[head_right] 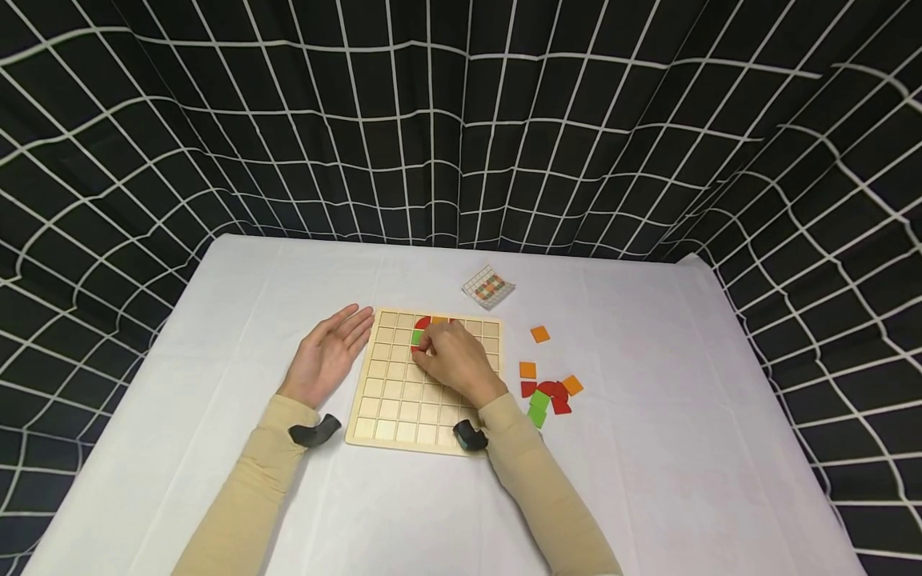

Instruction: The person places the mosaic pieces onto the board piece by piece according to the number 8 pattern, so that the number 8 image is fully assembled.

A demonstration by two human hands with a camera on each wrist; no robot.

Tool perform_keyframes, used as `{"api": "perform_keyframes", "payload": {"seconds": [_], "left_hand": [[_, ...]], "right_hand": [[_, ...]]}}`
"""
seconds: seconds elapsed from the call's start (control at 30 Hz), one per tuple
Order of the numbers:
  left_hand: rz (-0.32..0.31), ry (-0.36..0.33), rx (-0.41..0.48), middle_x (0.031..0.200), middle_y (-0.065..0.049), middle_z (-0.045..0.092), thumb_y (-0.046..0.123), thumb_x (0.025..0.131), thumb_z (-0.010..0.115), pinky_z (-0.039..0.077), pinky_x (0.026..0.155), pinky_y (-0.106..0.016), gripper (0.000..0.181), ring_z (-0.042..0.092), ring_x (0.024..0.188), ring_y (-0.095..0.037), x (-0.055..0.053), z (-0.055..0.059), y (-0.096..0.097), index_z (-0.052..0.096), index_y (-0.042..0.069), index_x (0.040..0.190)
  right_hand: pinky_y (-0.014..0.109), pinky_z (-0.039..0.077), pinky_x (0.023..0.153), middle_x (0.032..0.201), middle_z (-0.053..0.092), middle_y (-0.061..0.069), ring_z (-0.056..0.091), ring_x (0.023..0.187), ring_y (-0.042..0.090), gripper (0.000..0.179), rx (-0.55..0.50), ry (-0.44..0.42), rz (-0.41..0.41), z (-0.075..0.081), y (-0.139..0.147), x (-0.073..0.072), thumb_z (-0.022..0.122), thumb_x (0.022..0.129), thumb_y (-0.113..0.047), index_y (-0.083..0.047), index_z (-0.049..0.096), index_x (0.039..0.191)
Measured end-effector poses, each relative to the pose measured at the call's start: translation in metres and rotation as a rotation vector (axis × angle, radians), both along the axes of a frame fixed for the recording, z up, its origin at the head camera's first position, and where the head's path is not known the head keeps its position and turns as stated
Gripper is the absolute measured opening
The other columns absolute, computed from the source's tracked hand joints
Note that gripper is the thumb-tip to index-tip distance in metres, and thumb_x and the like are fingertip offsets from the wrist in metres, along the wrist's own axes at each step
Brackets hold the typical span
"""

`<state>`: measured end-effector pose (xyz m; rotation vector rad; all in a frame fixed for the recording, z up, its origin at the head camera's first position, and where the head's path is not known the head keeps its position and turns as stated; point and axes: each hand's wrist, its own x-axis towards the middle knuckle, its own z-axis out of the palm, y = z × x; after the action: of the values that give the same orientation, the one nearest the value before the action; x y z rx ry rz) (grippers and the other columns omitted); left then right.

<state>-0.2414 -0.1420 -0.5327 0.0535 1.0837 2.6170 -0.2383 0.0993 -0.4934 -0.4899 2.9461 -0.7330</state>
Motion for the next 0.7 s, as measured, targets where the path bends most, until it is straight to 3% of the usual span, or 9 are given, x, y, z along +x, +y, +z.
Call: {"api": "perform_keyframes", "payload": {"seconds": [0.1, 0.13, 0.2, 0.27, 0.37, 0.43, 0.5, 0.7], "left_hand": [[-0.004, 0.006, 0.001, 0.168, -0.018, 0.022, 0.028, 0.112, 0.033, 0.022, 0.132, -0.03, 0.059, 0.022, 0.157, -0.025, 0.0, -0.001, 0.0, 0.012, 0.004, 0.161], [-0.005, 0.008, 0.0, 0.168, -0.018, 0.022, 0.028, 0.112, 0.033, 0.022, 0.133, -0.03, 0.059, 0.022, 0.157, -0.025, 0.0, -0.001, 0.0, 0.011, 0.004, 0.161], [-0.004, 0.005, 0.0, 0.168, -0.018, 0.021, 0.028, 0.112, 0.034, 0.021, 0.133, -0.03, 0.06, 0.022, 0.158, -0.025, 0.0, -0.001, -0.001, 0.011, 0.004, 0.161], [-0.003, 0.005, 0.001, 0.168, -0.018, 0.021, 0.028, 0.112, 0.034, 0.02, 0.133, -0.031, 0.06, 0.021, 0.158, -0.025, 0.0, -0.001, -0.001, 0.01, 0.004, 0.161], [0.0, -0.004, 0.007, 0.168, -0.017, 0.021, 0.028, 0.112, 0.035, 0.02, 0.133, -0.031, 0.06, 0.02, 0.158, -0.025, 0.001, -0.001, -0.001, 0.011, 0.005, 0.162], [0.0, -0.007, 0.008, 0.169, -0.017, 0.021, 0.028, 0.111, 0.035, 0.019, 0.133, -0.031, 0.06, 0.02, 0.158, -0.025, 0.001, -0.001, 0.0, 0.011, 0.005, 0.162], [-0.005, -0.001, 0.004, 0.169, -0.017, 0.019, 0.028, 0.112, 0.035, 0.019, 0.133, -0.031, 0.061, 0.019, 0.158, -0.026, 0.002, 0.0, 0.0, 0.01, 0.005, 0.162], [-0.003, 0.004, 0.008, 0.169, -0.018, 0.019, 0.028, 0.112, 0.035, 0.019, 0.133, -0.032, 0.06, 0.018, 0.159, -0.026, 0.002, 0.0, 0.0, 0.011, 0.005, 0.161]], "right_hand": [[0.025, 0.046, 0.063, 0.084, 0.061, -0.003, 0.051, 0.085, 0.016, 0.017, 0.018, 0.001, 0.002, 0.001, 0.0, 0.0, 0.073, 0.093, -0.033, -0.017, 0.07, 0.09], [0.026, 0.048, 0.066, 0.085, 0.062, -0.002, 0.052, 0.085, 0.016, 0.014, 0.017, -0.002, 0.004, 0.001, 0.001, 0.0, 0.073, 0.094, -0.03, -0.016, 0.07, 0.091], [0.029, 0.056, 0.084, 0.084, 0.062, -0.001, 0.052, 0.083, 0.017, 0.01, 0.009, -0.005, 0.015, 0.004, 0.005, -0.002, 0.071, 0.095, -0.025, -0.014, 0.071, 0.095], [0.032, 0.056, 0.085, 0.085, 0.062, 0.0, 0.052, 0.081, 0.017, 0.01, -0.011, -0.024, 0.011, 0.01, 0.014, -0.005, 0.067, 0.097, -0.021, -0.012, 0.07, 0.101], [0.033, 0.057, 0.075, 0.086, 0.062, 0.004, 0.052, 0.075, 0.018, 0.015, -0.067, -0.068, -0.022, 0.024, 0.034, -0.008, 0.062, 0.1, -0.02, -0.01, 0.069, 0.108], [0.028, 0.046, 0.057, 0.088, 0.064, 0.005, 0.053, 0.073, 0.018, 0.019, -0.094, -0.088, -0.056, 0.033, 0.049, -0.009, 0.059, 0.101, -0.022, -0.009, 0.069, 0.112], [0.027, 0.045, 0.055, 0.09, 0.065, 0.007, 0.054, 0.071, 0.02, 0.022, -0.111, -0.093, -0.093, 0.041, 0.064, -0.01, 0.056, 0.102, -0.023, -0.008, 0.069, 0.113], [0.03, 0.049, 0.066, 0.101, 0.067, 0.013, 0.058, 0.082, 0.025, 0.027, -0.097, -0.088, -0.213, 0.055, 0.104, -0.013, 0.054, 0.103, -0.024, -0.006, 0.068, 0.116]]}}
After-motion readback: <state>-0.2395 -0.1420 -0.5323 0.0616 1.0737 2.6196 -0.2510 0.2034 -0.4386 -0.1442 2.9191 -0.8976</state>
